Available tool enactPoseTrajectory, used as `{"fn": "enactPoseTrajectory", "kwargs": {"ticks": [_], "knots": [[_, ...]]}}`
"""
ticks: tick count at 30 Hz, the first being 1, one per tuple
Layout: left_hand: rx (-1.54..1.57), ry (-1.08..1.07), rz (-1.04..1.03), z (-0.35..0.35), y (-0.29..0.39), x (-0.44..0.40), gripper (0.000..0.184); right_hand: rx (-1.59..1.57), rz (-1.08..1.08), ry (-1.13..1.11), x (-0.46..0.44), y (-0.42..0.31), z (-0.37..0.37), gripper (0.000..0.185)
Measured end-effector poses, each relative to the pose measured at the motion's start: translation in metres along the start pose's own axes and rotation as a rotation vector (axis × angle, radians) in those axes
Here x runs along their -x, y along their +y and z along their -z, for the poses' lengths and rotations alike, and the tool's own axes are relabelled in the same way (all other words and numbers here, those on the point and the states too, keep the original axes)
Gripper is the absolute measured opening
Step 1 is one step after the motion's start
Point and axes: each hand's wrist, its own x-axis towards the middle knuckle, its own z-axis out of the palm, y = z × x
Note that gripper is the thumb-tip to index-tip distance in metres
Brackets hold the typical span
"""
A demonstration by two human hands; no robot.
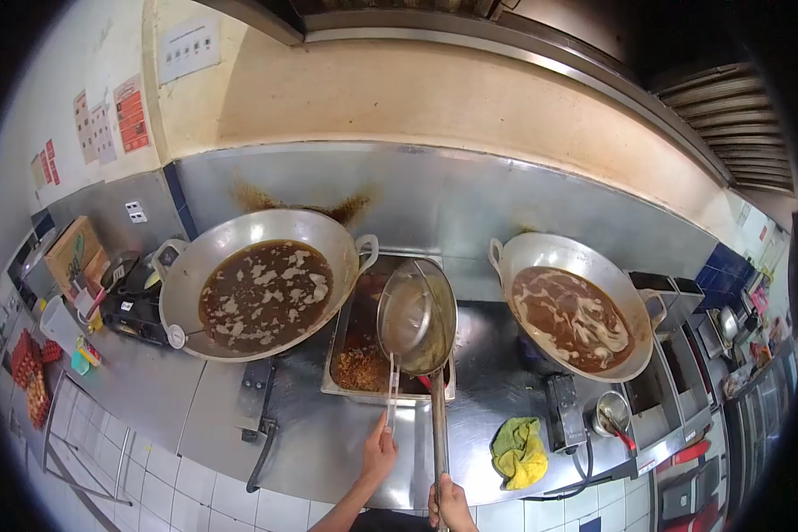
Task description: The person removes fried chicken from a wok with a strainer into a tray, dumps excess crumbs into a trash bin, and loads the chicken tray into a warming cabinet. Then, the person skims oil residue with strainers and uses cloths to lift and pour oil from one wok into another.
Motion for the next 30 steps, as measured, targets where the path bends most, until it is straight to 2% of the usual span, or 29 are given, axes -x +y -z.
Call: {"fn": "enactPoseTrajectory", "kwargs": {"ticks": [2, 4, 8, 10, 11, 13, 14, 16, 20, 22, 23, 25, 28, 29, 30], "knots": [[-0.035, -0.043, -0.017, -0.001, -0.016, -0.006, 0.045, 0.023, -0.002, 0.024, 0.005, -0.008, -0.005, 0.056], [0.011, 0.032, 0.131, 0.004, -0.01, -0.026, 0.045, 0.026, 0.013, 0.046, 0.01, -0.005, -0.006, 0.056], [-0.04, 0.038, 0.077, 0.012, 0.008, -0.023, 0.045, 0.049, 0.032, 0.079, 0.007, -0.013, -0.006, 0.055], [-0.151, -0.097, -0.051, 0.009, -0.012, -0.017, 0.045, 0.042, -0.005, 0.078, 0.012, -0.012, -0.009, 0.056], [-0.154, -0.097, -0.044, 0.009, -0.012, -0.018, 0.045, 0.079, 0.018, 0.064, 0.011, -0.01, -0.007, 0.056], [-0.089, 0.011, 0.138, 0.008, -0.004, -0.031, 0.045, 0.107, 0.052, 0.054, 0.008, -0.011, -0.009, 0.056], [-0.09, -0.001, 0.133, 0.007, -0.005, -0.031, 0.045, 0.1, 0.043, 0.065, 0.009, -0.013, -0.01, 0.057], [-0.147, 0.037, -0.06, 0.008, -0.016, -0.021, 0.046, 0.093, 0.026, 0.077, 0.011, -0.013, -0.009, 0.057], [-0.361, 0.006, -0.128, 0.007, -0.034, -0.017, 0.046, 0.105, 0.023, 0.076, 0.012, -0.006, -0.012, 0.057], [-0.023, 0.045, 0.161, 0.008, 0.004, -0.022, 0.045, 0.091, 0.009, 0.085, 0.013, -0.004, -0.01, 0.057], [-0.029, 0.032, 0.165, 0.008, 0.008, -0.016, 0.045, 0.094, -0.012, 0.089, 0.016, -0.002, -0.008, 0.058], [-0.074, -0.007, 0.046, 0.009, 0.01, -0.005, 0.045, 0.11, 0.002, 0.107, 0.019, -0.01, -0.009, 0.058], [-0.17, 0.002, 0.02, 0.006, -0.009, -0.025, 0.044, 0.147, -0.007, 0.12, 0.023, -0.012, -0.012, 0.056], [-0.177, -0.006, 0.016, 0.008, -0.003, -0.026, 0.044, 0.162, -0.01, 0.139, 0.022, -0.012, -0.011, 0.055], [-0.099, 0.012, 0.098, 0.008, 0.022, -0.024, 0.044, 0.165, -0.006, 0.125, 0.022, -0.011, -0.008, 0.053]]}}
